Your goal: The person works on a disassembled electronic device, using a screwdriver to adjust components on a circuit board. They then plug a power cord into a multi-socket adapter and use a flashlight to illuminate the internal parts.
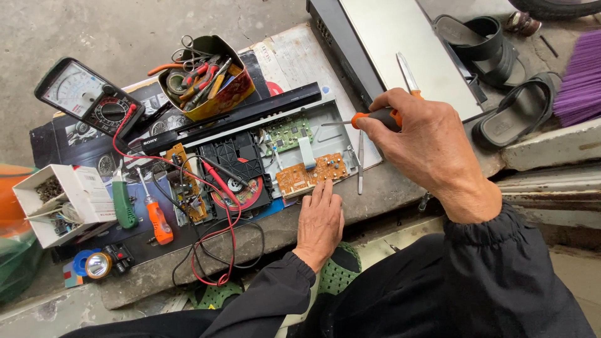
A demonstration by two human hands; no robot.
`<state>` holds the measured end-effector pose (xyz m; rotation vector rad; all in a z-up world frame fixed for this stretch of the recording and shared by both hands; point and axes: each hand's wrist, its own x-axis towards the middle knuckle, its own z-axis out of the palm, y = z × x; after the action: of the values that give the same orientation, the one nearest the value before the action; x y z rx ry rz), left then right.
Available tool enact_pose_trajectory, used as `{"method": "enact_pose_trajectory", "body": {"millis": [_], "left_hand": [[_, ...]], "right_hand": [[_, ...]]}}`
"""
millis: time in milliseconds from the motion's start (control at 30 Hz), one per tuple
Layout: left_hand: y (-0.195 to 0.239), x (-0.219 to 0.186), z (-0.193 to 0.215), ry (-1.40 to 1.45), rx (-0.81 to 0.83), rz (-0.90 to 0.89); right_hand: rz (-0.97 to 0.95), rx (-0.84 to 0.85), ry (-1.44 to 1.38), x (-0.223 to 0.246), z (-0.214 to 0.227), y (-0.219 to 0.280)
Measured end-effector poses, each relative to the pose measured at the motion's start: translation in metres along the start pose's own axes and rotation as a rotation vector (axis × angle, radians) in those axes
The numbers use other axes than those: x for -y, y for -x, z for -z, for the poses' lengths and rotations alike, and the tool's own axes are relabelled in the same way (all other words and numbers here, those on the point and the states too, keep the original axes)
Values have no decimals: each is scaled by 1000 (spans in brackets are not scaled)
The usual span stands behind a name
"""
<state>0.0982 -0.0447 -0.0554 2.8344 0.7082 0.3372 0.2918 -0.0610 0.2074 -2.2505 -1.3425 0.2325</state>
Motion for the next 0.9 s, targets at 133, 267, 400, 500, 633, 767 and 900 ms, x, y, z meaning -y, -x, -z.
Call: {"method": "enact_pose_trajectory", "body": {"millis": [133, 267, 400, 500, 633, 767, 900], "left_hand": [[-3, 3, -4, -83, 22, -6], [-4, 6, -7, -91, 55, 9], [-4, 9, -6, -94, 57, 0], [-3, 7, -8, -142, 35, -3], [-2, 7, -9, -141, 51, -10], [-7, -3, -3, -110, 40, -13], [-14, -14, -7, -51, 68, -50]], "right_hand": [[20, -21, 0, -2, -4, -2], [7, -26, 12, -4, -6, -2], [20, -40, 15, -6, -7, -2], [22, -38, 13, -5, -7, -2], [24, -26, 7, -4, -6, -2], [11, -22, -3, -4, -6, -2], [22, -19, 14, -7, -6, -3]]}}
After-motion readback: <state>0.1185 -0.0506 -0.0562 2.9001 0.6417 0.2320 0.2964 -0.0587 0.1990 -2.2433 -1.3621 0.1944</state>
